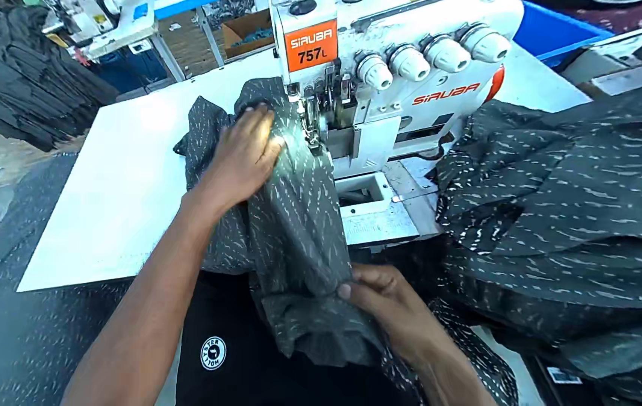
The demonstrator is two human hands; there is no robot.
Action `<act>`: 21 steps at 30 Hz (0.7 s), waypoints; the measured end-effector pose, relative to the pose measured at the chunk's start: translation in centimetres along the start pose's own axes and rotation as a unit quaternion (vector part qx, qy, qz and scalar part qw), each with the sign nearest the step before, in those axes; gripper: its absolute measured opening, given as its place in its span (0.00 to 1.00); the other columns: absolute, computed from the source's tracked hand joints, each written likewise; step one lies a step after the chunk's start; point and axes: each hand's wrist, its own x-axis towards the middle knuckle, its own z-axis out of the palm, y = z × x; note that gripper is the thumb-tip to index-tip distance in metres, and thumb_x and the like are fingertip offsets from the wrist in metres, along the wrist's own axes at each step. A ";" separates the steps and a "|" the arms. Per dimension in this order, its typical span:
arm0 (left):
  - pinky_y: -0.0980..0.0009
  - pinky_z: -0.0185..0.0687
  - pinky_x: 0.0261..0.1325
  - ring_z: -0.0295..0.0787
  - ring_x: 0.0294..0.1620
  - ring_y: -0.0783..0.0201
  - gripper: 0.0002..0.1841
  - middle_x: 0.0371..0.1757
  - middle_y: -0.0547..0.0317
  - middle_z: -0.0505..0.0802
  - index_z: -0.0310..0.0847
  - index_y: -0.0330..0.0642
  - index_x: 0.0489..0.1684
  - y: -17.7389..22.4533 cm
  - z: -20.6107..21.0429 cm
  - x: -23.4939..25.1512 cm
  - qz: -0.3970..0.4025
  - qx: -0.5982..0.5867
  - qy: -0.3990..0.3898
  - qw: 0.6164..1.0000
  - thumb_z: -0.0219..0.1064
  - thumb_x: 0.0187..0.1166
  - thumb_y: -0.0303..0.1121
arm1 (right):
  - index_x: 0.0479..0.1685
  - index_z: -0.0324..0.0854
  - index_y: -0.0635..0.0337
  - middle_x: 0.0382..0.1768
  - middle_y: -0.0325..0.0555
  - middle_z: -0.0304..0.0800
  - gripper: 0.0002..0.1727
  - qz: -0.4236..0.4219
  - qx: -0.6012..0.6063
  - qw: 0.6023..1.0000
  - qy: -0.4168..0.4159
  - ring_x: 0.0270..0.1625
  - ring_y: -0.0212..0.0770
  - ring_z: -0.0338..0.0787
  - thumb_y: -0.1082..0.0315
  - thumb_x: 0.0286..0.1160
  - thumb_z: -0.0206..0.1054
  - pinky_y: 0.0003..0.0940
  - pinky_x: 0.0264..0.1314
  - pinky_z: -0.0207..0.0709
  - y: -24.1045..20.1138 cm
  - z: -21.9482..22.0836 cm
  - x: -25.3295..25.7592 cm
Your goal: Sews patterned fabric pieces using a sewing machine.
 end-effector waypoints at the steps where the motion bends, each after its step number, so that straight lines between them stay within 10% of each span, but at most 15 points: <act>1: 0.34 0.51 0.88 0.58 0.92 0.40 0.29 0.89 0.39 0.68 0.66 0.35 0.86 0.6 -0.5 -0.5 -0.006 0.029 0.040 0.999 0.47 0.92 0.43 | 0.33 0.93 0.53 0.31 0.35 0.92 0.09 0.002 0.006 1.000 0.004 0.34 0.25 0.88 0.61 0.75 0.71 0.24 0.38 0.84 -0.4 0.0 0.5; 5: 0.39 0.74 0.66 0.77 0.74 0.44 0.26 0.76 0.47 0.82 0.75 0.40 0.79 4.5 0.0 -4.4 -0.013 0.024 0.106 0.994 0.45 0.89 0.42 | 0.30 0.92 0.54 0.25 0.39 0.89 0.09 0.010 0.013 1.000 0.026 0.28 0.28 0.86 0.62 0.74 0.69 0.25 0.31 0.82 -2.1 -0.1 3.0; 9: 0.35 0.50 0.86 0.61 0.90 0.45 0.34 0.90 0.50 0.69 0.65 0.42 0.88 1.9 0.8 -1.6 -0.053 0.017 0.027 0.998 0.39 0.91 0.53 | 0.29 0.89 0.54 0.22 0.42 0.85 0.10 -0.013 0.011 1.000 0.024 0.23 0.29 0.82 0.63 0.75 0.67 0.24 0.25 0.78 -3.8 0.6 5.3; 15: 0.30 0.30 0.91 0.39 0.98 0.50 0.40 0.98 0.50 0.50 0.46 0.43 0.97 -1.3 0.4 4.1 -0.101 0.002 -0.046 0.994 0.33 0.89 0.58 | 0.39 0.90 0.58 0.26 0.43 0.88 0.11 -0.053 0.024 0.997 0.056 0.24 0.31 0.85 0.68 0.80 0.61 0.27 0.25 0.81 -5.2 1.2 8.4; 21: 0.42 0.57 0.89 0.61 0.90 0.42 0.33 0.89 0.35 0.67 0.62 0.31 0.87 -3.8 0.4 7.9 -0.083 -0.068 0.122 0.987 0.47 0.90 0.47 | 0.39 0.89 0.59 0.28 0.43 0.90 0.12 -0.070 0.042 0.991 0.104 0.29 0.32 0.88 0.69 0.80 0.59 0.29 0.32 0.86 -5.5 2.2 10.2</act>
